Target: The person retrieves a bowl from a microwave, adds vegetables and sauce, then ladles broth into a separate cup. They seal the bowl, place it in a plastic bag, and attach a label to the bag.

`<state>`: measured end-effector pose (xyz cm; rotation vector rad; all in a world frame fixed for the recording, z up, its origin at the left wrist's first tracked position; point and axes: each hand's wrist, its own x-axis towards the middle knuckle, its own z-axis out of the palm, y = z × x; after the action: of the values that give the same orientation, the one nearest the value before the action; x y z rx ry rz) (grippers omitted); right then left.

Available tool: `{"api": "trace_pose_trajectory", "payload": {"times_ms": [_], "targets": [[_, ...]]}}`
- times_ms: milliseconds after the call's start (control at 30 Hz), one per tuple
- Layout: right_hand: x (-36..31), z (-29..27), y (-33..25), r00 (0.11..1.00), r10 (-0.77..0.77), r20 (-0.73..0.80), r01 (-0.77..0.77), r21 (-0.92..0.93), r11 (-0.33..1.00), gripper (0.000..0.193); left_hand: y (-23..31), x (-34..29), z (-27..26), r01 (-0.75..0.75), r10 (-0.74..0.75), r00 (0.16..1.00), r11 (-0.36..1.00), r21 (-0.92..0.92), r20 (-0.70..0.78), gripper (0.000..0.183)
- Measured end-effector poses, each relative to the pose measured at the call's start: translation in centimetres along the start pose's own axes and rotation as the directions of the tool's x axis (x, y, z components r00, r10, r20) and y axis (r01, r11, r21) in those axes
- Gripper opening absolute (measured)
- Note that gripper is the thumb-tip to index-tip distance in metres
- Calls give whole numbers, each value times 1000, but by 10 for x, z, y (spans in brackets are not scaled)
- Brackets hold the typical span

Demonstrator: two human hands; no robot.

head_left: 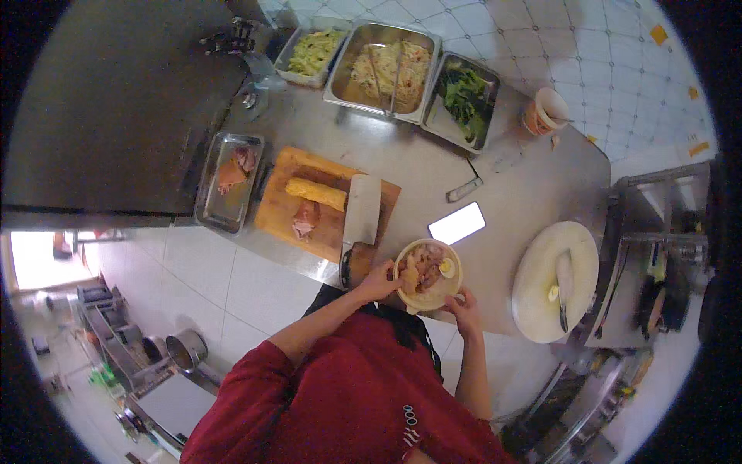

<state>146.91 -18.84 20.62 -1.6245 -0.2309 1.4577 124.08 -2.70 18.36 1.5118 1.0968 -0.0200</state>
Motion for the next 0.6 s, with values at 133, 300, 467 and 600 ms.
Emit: {"api": "trace_pose_trajectory", "payload": {"times_ms": [133,300,467,600], "targets": [[-7,15,-53,996,-84,34,87,-91,992,39,65,-30,-41,56,-54,998,954,-293,15,39],[46,115,-149,961,-236,145,259,-165,952,34,46,-11,-136,-96,3,991,713,-695,-134,41],[153,220,-254,697,-710,101,534,-734,420,39,53,0,-294,-112,-117,949,742,-661,-293,32],[249,261,-289,605,-794,66,296,-944,147,57,23,39,-364,-212,-87,922,701,-681,-377,29]]}}
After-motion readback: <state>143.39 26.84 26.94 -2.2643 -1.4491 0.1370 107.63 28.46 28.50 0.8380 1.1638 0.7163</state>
